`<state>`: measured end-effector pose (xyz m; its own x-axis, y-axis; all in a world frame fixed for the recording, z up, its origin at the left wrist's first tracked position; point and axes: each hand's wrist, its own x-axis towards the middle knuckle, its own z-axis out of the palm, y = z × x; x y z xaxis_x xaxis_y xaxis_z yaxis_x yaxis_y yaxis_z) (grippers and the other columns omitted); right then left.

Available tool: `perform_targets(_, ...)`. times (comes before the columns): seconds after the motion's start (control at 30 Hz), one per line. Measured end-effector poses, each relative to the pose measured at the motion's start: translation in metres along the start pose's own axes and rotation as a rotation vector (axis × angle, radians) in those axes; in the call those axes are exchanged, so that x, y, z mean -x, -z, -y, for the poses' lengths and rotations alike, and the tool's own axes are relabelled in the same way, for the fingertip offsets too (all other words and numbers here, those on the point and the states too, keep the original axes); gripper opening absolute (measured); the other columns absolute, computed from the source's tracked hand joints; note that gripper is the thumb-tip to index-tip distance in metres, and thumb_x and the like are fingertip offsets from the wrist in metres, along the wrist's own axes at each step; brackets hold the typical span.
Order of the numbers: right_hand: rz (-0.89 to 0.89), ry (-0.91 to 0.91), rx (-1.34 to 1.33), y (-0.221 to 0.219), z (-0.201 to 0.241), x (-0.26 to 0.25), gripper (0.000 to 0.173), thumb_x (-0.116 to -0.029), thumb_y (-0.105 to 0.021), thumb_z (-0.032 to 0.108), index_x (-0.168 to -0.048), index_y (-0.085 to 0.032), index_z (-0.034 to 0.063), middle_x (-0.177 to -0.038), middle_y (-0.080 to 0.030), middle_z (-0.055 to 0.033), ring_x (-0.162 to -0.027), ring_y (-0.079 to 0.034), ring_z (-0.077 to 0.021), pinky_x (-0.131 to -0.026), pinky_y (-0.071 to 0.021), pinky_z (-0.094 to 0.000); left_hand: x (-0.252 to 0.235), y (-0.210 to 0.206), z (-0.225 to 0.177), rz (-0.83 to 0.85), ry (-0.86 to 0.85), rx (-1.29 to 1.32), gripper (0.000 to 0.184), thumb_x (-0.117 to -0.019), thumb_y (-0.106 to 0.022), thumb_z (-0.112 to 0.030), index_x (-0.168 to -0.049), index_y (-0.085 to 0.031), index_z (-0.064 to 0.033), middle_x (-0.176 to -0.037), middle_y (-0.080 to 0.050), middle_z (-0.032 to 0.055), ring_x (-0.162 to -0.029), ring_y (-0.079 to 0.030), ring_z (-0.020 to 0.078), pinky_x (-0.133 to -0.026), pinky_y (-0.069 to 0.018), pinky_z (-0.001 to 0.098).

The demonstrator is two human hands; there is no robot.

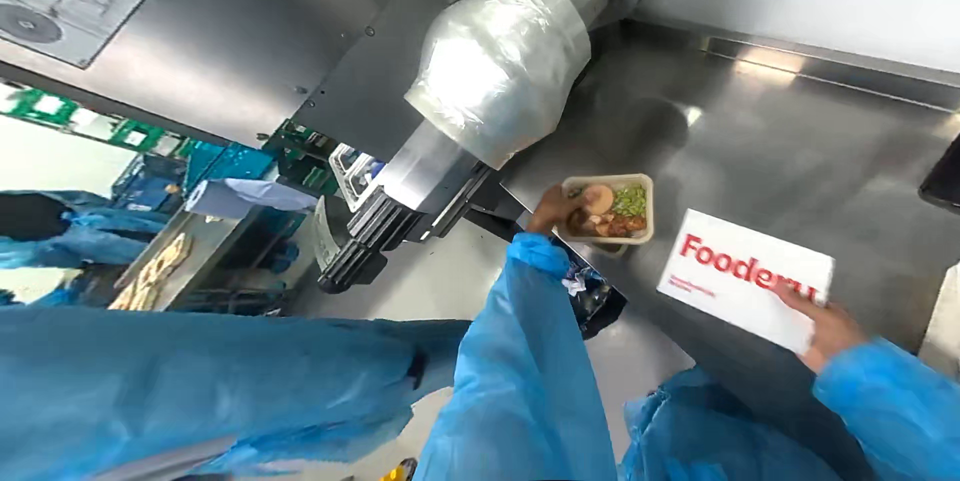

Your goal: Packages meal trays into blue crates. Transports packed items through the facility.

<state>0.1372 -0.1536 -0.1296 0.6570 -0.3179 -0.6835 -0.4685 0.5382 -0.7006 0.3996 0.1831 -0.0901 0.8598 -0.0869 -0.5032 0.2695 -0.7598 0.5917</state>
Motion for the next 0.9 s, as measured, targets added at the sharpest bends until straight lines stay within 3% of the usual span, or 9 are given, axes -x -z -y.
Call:
perform_targets(0.13,0.046,-0.017,0.032,-0.052,0.005,-0.041,0.041,-0.1019,-0.062,0.025,-0.138,-0.053,0.0076,-0.119,-0.067,-0.0097,-0.104,-0.067,-0.0169,-0.088,-0.0581,-0.0401,0.068,-0.041,0.036,-0.133,-0.171,0.642,0.039,-0.1028,-0.064,-0.023,-0.131,-0.059,0.0036,-0.11,-0.073,0.0188,-0.097,-0.073,0.0257,-0.089,-0.0615,0.0458)
perform_targets(0.23,0.119,0.026,0.06,-0.051,0.018,-0.032,0.032,-0.1033,-0.059,0.021,-0.133,-0.056,0.0072,-0.109,-0.07,-0.008,-0.093,-0.07,-0.0157,-0.08,-0.0606,-0.0374,0.122,-0.057,0.052,-0.175,-0.216,0.777,0.044,-0.105,-0.059,-0.034,-0.139,-0.055,-0.0074,-0.118,-0.071,0.0123,-0.102,-0.072,0.0218,-0.091,-0.0607,0.0438)
perform_targets(0.37,0.339,0.06,0.066,-0.028,0.037,0.045,0.021,-0.1072,-0.043,0.021,-0.118,-0.06,0.0138,-0.095,-0.073,0.001,-0.084,-0.072,-0.0083,-0.072,-0.0627,-0.0298,0.203,-0.061,0.076,-0.202,-0.269,0.961,0.042,-0.1105,-0.04,-0.038,-0.143,-0.051,-0.0144,-0.117,-0.071,0.0051,-0.1,-0.071,0.0145,-0.087,-0.0618,0.0372)
perform_targets(0.47,0.509,0.151,-0.084,-0.002,0.025,0.096,0.024,-0.0786,-0.078,0.039,-0.095,-0.074,0.0229,-0.088,-0.076,0.0033,-0.082,-0.073,-0.0063,-0.071,-0.0631,-0.0291,0.277,-0.057,0.101,-0.263,-0.282,0.835,0.051,-0.108,-0.043,-0.046,-0.149,-0.043,-0.0157,-0.122,-0.067,0.0034,-0.103,-0.069,0.013,-0.089,-0.0602,0.0368)
perform_targets(0.5,0.516,0.236,-0.107,0.002,0.018,0.113,0.024,-0.0754,-0.081,0.042,-0.091,-0.075,0.0252,-0.086,-0.076,0.0059,-0.081,-0.072,-0.0031,-0.071,-0.0627,-0.0261,0.296,-0.059,0.11,-0.276,-0.321,0.802,0.048,-0.1064,-0.046,-0.049,-0.141,-0.044,-0.017,-0.118,-0.067,0.0017,-0.101,-0.068,0.0124,-0.087,-0.0602,0.0354)
perform_targets(0.63,0.61,0.44,-0.115,0.007,-0.007,0.161,0.019,-0.0882,-0.07,0.045,-0.094,-0.075,0.0273,-0.092,-0.076,0.0089,-0.088,-0.071,0.0018,-0.078,-0.0613,-0.0211,0.362,-0.075,0.145,-0.103,-0.438,0.87,0.068,-0.0998,-0.045,-0.068,-0.153,-0.043,-0.0259,-0.142,-0.06,-0.0001,-0.12,-0.063,0.0137,-0.1,-0.0559,0.0369)
perform_targets(0.77,0.401,0.546,0.113,0.012,-0.032,0.183,0.024,-0.1002,-0.051,0.048,-0.089,-0.068,0.0357,-0.086,-0.073,0.0186,-0.082,-0.067,0.0092,-0.072,-0.058,-0.0146,0.406,-0.102,0.154,0.002,-0.345,1.121,0.072,-0.0885,-0.051,-0.077,-0.136,-0.063,-0.024,-0.126,-0.071,-0.004,-0.111,-0.068,0.007,-0.095,-0.0583,0.0294)
perform_targets(0.83,0.401,0.489,0.102,0.016,-0.039,0.207,0.025,-0.0993,-0.056,0.052,-0.095,-0.072,0.0334,-0.089,-0.075,0.0149,-0.084,-0.069,0.0054,-0.073,-0.0605,-0.0189,0.418,-0.111,0.148,0.029,-0.333,1.144,0.072,-0.0897,-0.049,-0.077,-0.137,-0.062,-0.0241,-0.126,-0.071,-0.0045,-0.111,-0.068,0.0063,-0.095,-0.0579,0.0285)
perform_targets(0.9,0.336,0.437,0.104,0.021,-0.04,0.238,0.03,-0.1051,-0.046,0.044,-0.099,-0.071,0.0291,-0.09,-0.075,0.0111,-0.083,-0.071,0.0019,-0.072,-0.0621,-0.0223,0.423,-0.13,0.14,0.039,-0.304,1.215,0.07,-0.0918,-0.048,-0.075,-0.137,-0.062,-0.0232,-0.122,-0.072,-0.0023,-0.108,-0.069,0.008,-0.092,-0.0597,0.03)
